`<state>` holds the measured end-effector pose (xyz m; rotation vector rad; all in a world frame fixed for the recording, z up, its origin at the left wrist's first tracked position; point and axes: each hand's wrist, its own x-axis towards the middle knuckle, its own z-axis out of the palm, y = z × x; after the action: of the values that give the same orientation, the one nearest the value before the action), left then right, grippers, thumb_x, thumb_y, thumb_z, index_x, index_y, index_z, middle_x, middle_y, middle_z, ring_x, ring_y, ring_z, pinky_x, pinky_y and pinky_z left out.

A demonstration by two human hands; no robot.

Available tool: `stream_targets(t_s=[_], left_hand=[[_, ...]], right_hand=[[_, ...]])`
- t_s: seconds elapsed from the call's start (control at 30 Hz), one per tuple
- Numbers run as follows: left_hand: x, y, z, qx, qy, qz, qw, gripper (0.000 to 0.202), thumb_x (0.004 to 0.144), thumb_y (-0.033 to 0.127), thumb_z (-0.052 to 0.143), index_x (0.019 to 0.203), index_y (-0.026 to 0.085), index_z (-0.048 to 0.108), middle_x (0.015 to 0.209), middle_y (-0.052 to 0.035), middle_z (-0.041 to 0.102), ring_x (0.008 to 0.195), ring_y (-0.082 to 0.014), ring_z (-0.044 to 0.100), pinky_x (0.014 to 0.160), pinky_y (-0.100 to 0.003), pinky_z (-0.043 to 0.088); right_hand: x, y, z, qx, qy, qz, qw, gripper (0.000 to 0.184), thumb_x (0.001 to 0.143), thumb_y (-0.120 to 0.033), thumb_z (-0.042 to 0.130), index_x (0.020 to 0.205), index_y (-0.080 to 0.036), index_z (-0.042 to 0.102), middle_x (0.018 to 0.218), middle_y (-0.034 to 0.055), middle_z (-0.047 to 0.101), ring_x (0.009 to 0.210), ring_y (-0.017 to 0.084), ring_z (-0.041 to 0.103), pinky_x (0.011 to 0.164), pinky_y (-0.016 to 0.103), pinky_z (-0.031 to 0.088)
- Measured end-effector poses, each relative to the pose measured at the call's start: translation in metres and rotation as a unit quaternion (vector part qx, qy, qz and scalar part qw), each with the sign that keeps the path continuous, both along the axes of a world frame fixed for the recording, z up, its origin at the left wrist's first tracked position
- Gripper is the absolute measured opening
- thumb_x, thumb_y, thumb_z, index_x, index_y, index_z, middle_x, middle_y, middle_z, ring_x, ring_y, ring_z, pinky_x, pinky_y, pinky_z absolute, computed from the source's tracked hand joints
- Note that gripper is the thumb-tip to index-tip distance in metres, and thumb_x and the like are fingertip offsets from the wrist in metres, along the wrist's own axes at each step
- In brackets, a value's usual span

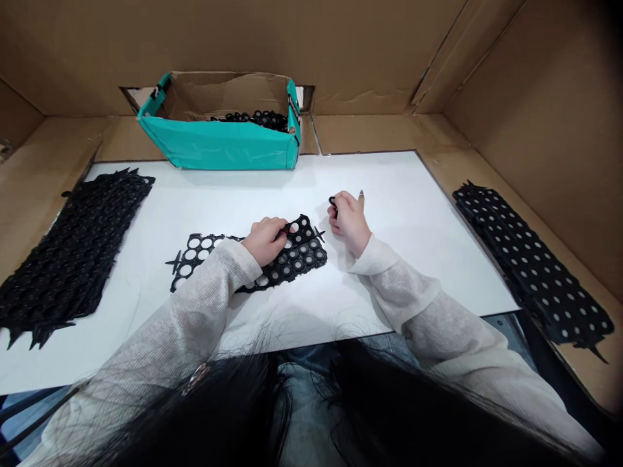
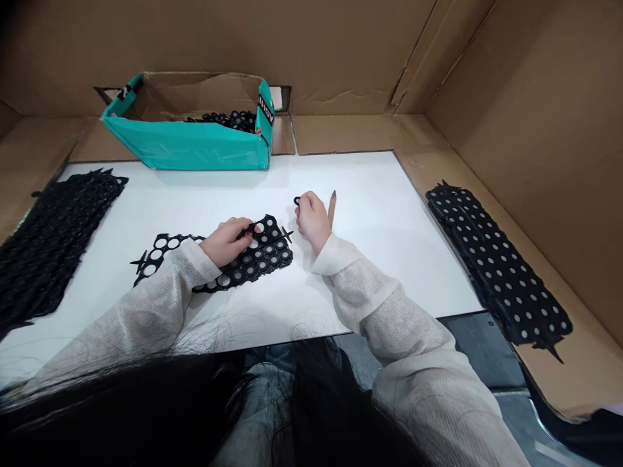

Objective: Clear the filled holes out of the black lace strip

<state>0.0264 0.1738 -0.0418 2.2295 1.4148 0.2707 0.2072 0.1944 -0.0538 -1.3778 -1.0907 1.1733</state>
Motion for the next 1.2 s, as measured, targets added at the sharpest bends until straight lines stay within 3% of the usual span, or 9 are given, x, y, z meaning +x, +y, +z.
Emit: stream_targets(t_s=[0.17,0.27,0.37,0.5,0.67,0.77,1.0,1.1,1.2], left_hand=[[-0.001,0.0,-0.002,0.012,-0.056,-0.006,0.998,0.022,0.078,0.036,0.044,0.084,0.019,0.057,0.082,-0.004,0.06,0.086,-0.0228,0.051,0.083,-0.038,0.038],[-0.002,0.002,-0.005,0.008,-0.109,0.008,0.994,0.029,0.079,0.043,0.046,0.081,0.017,0.058,0.074,-0.0022,0.059,0.076,-0.019,0.051,0.075,-0.033,0.039],[-0.002,0.004,-0.007,0.001,-0.169,0.027,0.985,0.025,0.077,0.038,0.048,0.084,0.016,0.058,0.076,-0.0016,0.06,0.074,-0.0165,0.053,0.073,-0.03,0.039],[-0.002,0.003,-0.006,0.004,-0.196,0.042,0.98,0.021,0.076,0.033,0.048,0.08,0.015,0.058,0.074,-0.0011,0.059,0.073,-0.0157,0.052,0.073,-0.028,0.039],[-0.002,0.002,-0.005,0.0,-0.207,0.016,0.978,0.022,0.077,0.033,0.047,0.081,0.015,0.059,0.074,-0.0001,0.059,0.073,-0.0154,0.052,0.074,-0.028,0.04],[-0.003,0.003,-0.007,0.003,-0.211,0.001,0.977,0.022,0.078,0.034,0.047,0.081,0.016,0.058,0.074,0.0002,0.058,0.074,-0.0153,0.052,0.074,-0.028,0.04],[-0.004,0.005,-0.006,-0.01,-0.222,-0.024,0.975,0.022,0.079,0.033,0.045,0.084,0.015,0.057,0.078,-0.0009,0.058,0.079,-0.0163,0.052,0.077,-0.029,0.04],[-0.004,0.005,-0.005,-0.011,-0.222,-0.032,0.975,0.023,0.08,0.034,0.044,0.086,0.015,0.056,0.079,-0.0008,0.057,0.079,-0.0164,0.052,0.078,-0.028,0.04],[-0.005,0.005,-0.005,0.001,-0.207,-0.024,0.978,0.021,0.08,0.034,0.044,0.085,0.016,0.054,0.077,-0.0001,0.055,0.076,-0.0159,0.051,0.076,-0.028,0.039]], right_hand=[[-0.005,-0.009,0.002,0.084,-0.066,0.078,0.991,0.032,0.085,-0.048,0.042,0.069,-0.023,0.032,0.055,-0.0054,0.037,0.046,0.008,0.034,0.042,0.021,0.027],[-0.008,-0.014,0.0,0.117,-0.126,0.085,0.981,0.027,0.085,-0.044,0.044,0.072,-0.023,0.035,0.056,-0.0044,0.043,0.052,0.01,0.042,0.051,0.023,0.034],[-0.007,-0.018,0.003,0.15,-0.172,0.092,0.969,0.015,0.087,-0.037,0.042,0.083,-0.023,0.039,0.057,-0.0044,0.048,0.055,0.012,0.047,0.058,0.026,0.038],[-0.007,-0.022,0.006,0.217,-0.273,0.15,0.925,0.014,0.089,-0.031,0.037,0.096,-0.022,0.045,0.066,-0.0012,0.054,0.063,0.014,0.052,0.068,0.029,0.04],[-0.01,-0.019,-0.003,0.215,-0.358,0.266,0.869,0.024,0.087,-0.029,0.041,0.107,-0.017,0.048,0.091,0.0083,0.063,0.084,0.02,0.058,0.079,0.035,0.043],[-0.009,-0.016,-0.006,0.229,-0.362,0.3,0.853,0.027,0.088,-0.028,0.04,0.109,-0.017,0.052,0.106,0.0115,0.062,0.098,0.022,0.057,0.089,0.039,0.041],[-0.006,-0.013,0.004,0.198,-0.256,0.314,0.892,0.024,0.087,-0.025,0.039,0.095,-0.018,0.06,0.091,0.0041,0.065,0.089,0.017,0.058,0.084,0.033,0.042],[-0.007,-0.011,0.004,0.146,-0.201,0.293,0.923,0.02,0.084,-0.022,0.039,0.081,-0.017,0.059,0.066,-0.001,0.056,0.064,0.012,0.052,0.066,0.027,0.041],[-0.008,-0.007,-0.001,0.049,-0.109,0.226,0.967,0.022,0.084,-0.022,0.038,0.065,-0.018,0.049,0.051,-0.0048,0.04,0.044,0.008,0.035,0.046,0.023,0.03]])
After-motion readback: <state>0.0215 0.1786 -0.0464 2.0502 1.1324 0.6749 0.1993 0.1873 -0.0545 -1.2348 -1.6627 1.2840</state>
